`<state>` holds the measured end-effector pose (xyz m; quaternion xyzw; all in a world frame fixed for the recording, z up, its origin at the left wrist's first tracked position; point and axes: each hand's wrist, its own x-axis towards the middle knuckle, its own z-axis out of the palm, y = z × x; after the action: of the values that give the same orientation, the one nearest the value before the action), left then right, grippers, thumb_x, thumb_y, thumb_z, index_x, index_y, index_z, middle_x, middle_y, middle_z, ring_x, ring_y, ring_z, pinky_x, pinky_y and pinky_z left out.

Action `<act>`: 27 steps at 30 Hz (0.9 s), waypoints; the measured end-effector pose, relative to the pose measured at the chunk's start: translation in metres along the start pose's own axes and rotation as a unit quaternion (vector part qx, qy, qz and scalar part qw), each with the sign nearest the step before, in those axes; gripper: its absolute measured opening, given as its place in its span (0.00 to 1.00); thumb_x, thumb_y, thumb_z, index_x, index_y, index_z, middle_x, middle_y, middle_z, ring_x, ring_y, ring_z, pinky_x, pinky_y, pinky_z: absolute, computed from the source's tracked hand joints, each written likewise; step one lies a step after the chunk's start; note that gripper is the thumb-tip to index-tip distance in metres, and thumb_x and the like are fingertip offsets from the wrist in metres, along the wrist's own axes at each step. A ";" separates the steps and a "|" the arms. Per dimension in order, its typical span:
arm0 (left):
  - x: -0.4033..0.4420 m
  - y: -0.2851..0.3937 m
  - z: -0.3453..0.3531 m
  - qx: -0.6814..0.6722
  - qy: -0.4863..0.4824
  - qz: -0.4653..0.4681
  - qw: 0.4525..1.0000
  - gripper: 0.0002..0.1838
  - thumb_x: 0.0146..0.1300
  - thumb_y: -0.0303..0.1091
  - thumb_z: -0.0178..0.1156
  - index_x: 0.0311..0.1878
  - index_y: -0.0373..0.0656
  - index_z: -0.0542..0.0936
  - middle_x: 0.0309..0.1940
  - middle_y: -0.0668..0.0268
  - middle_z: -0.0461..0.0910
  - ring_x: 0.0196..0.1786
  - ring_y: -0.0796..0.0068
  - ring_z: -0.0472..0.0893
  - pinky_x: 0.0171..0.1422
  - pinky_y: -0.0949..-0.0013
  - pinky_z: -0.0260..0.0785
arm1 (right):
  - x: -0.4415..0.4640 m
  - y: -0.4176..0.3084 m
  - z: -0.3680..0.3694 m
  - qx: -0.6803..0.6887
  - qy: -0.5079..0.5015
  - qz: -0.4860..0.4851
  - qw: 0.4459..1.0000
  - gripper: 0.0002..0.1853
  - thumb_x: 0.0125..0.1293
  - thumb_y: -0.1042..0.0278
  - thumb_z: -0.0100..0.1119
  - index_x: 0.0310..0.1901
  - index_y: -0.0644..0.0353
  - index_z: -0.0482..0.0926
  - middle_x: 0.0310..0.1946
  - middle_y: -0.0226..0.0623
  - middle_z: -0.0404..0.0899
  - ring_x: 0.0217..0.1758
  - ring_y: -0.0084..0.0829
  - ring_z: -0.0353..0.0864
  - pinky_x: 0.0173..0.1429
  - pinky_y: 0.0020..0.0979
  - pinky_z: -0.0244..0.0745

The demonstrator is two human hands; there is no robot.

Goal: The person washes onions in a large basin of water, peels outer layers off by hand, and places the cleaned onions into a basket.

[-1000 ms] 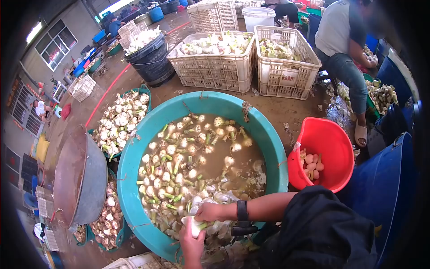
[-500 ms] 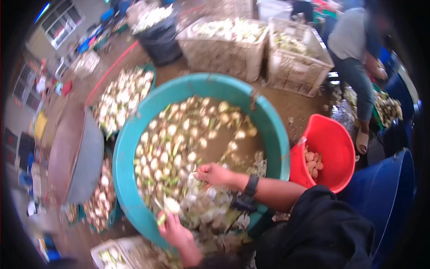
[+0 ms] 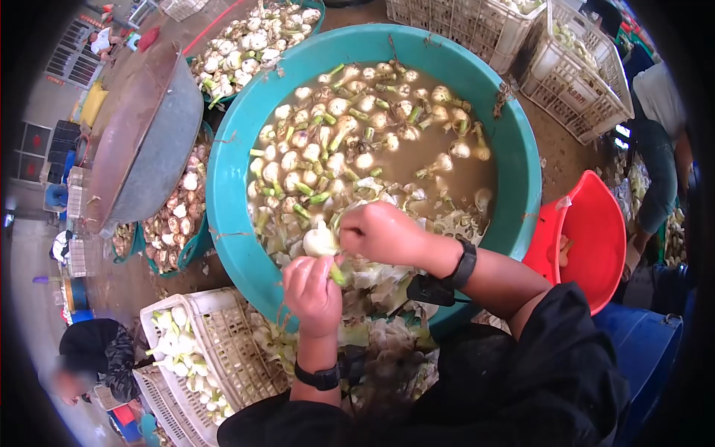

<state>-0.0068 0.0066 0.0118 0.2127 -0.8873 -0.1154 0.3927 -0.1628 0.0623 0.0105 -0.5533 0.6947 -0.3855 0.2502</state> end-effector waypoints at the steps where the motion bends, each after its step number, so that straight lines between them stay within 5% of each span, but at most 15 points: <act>1: 0.001 -0.001 -0.001 -0.001 -0.001 -0.002 1.000 0.15 0.36 0.15 0.58 0.31 0.40 0.78 0.28 0.63 0.75 0.35 0.60 0.74 0.41 0.63 0.68 | -0.001 -0.003 -0.003 0.064 0.055 -0.012 0.996 0.07 0.50 0.68 0.56 0.26 0.64 0.76 0.20 0.46 0.74 0.24 0.46 0.74 0.30 0.38 0.70; 4: 0.006 0.000 -0.003 0.009 -0.047 0.022 0.999 0.16 0.37 0.17 0.57 0.34 0.39 0.78 0.30 0.62 0.74 0.36 0.60 0.74 0.40 0.62 0.69 | -0.002 -0.014 -0.009 0.154 0.110 -0.006 0.982 0.05 0.47 0.73 0.54 0.26 0.65 0.74 0.20 0.46 0.73 0.23 0.46 0.73 0.29 0.36 0.70; 10: -0.011 0.003 0.004 -0.017 -0.052 0.006 0.998 0.12 0.41 0.17 0.58 0.33 0.39 0.78 0.29 0.62 0.74 0.34 0.61 0.75 0.38 0.65 0.69 | -0.005 0.002 0.001 0.039 0.045 -0.027 0.998 0.06 0.47 0.72 0.55 0.22 0.65 0.72 0.18 0.50 0.71 0.23 0.48 0.73 0.27 0.37 0.69; 13: -0.025 0.004 0.013 -0.175 0.074 -0.314 0.930 0.04 0.57 0.27 0.60 0.33 0.38 0.77 0.29 0.65 0.76 0.31 0.76 0.76 0.33 0.75 0.68 | -0.017 0.033 0.015 -0.008 -0.007 0.043 0.999 0.07 0.48 0.70 0.55 0.21 0.64 0.73 0.19 0.48 0.74 0.24 0.48 0.75 0.27 0.37 0.70; 14: -0.025 0.002 0.013 -0.172 0.075 -0.315 0.930 0.04 0.57 0.27 0.60 0.33 0.38 0.77 0.29 0.65 0.76 0.31 0.76 0.76 0.33 0.75 0.68 | -0.022 0.050 0.024 -0.006 -0.009 0.041 0.999 0.07 0.48 0.70 0.55 0.21 0.64 0.73 0.19 0.48 0.74 0.24 0.48 0.75 0.27 0.37 0.70; 16: -0.013 0.001 0.012 -0.395 0.223 -0.491 0.744 0.06 0.57 0.28 0.60 0.36 0.36 0.75 0.30 0.66 0.76 0.32 0.80 0.75 0.34 0.76 0.68 | -0.029 0.070 0.034 -0.236 -0.146 0.042 0.960 0.08 0.48 0.68 0.56 0.25 0.64 0.74 0.23 0.45 0.77 0.26 0.46 0.77 0.30 0.37 0.73; 18: -0.008 0.004 0.008 -0.413 0.213 -0.520 0.717 0.08 0.57 0.27 0.60 0.37 0.35 0.73 0.30 0.66 0.76 0.32 0.81 0.75 0.35 0.77 0.69 | -0.027 0.058 0.026 -0.289 -0.152 0.026 0.945 0.11 0.54 0.64 0.55 0.31 0.64 0.77 0.26 0.44 0.79 0.29 0.42 0.80 0.31 0.36 0.74; 20: -0.011 0.003 0.010 -0.398 0.149 -0.491 0.760 0.07 0.57 0.27 0.60 0.37 0.35 0.74 0.30 0.67 0.75 0.32 0.82 0.74 0.36 0.77 0.68 | -0.014 0.031 0.012 0.002 0.110 -0.063 0.992 0.13 0.58 0.67 0.55 0.42 0.66 0.74 0.29 0.41 0.79 0.26 0.35 0.80 0.31 0.29 0.75; 21: -0.014 0.001 0.012 -0.401 0.145 -0.492 0.759 0.07 0.57 0.27 0.60 0.37 0.35 0.74 0.30 0.67 0.75 0.32 0.82 0.74 0.36 0.77 0.68 | -0.007 0.020 0.005 0.000 0.112 -0.059 0.992 0.13 0.58 0.67 0.55 0.42 0.66 0.74 0.29 0.41 0.79 0.26 0.35 0.80 0.31 0.29 0.75; 23: -0.019 -0.004 0.014 -0.364 0.093 -0.428 0.822 0.07 0.57 0.26 0.59 0.37 0.36 0.74 0.30 0.67 0.75 0.32 0.82 0.74 0.37 0.77 0.68 | 0.004 0.006 -0.003 0.348 -0.119 0.133 0.920 0.11 0.60 0.70 0.55 0.41 0.67 0.75 0.27 0.40 0.78 0.25 0.29 0.78 0.32 0.28 0.73; 26: -0.014 -0.004 0.012 -0.382 0.107 -0.472 0.788 0.07 0.57 0.28 0.60 0.36 0.37 0.74 0.31 0.67 0.75 0.33 0.82 0.74 0.37 0.77 0.68 | -0.003 0.007 0.004 0.233 -0.057 0.087 0.967 0.10 0.57 0.67 0.57 0.36 0.65 0.77 0.26 0.50 0.76 0.27 0.39 0.77 0.30 0.32 0.69; 27: -0.013 -0.003 0.013 -0.379 0.108 -0.472 0.788 0.07 0.57 0.28 0.60 0.36 0.37 0.74 0.31 0.67 0.75 0.33 0.82 0.74 0.37 0.77 0.68 | -0.011 0.009 0.011 0.206 0.019 -0.010 0.978 0.07 0.56 0.70 0.56 0.33 0.63 0.76 0.22 0.51 0.72 0.27 0.36 0.77 0.30 0.34 0.68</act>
<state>-0.0077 0.0106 -0.0059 0.4502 -0.5127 -0.5898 0.4320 -0.1565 0.0703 -0.0045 -0.4895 0.5998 -0.5332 0.3412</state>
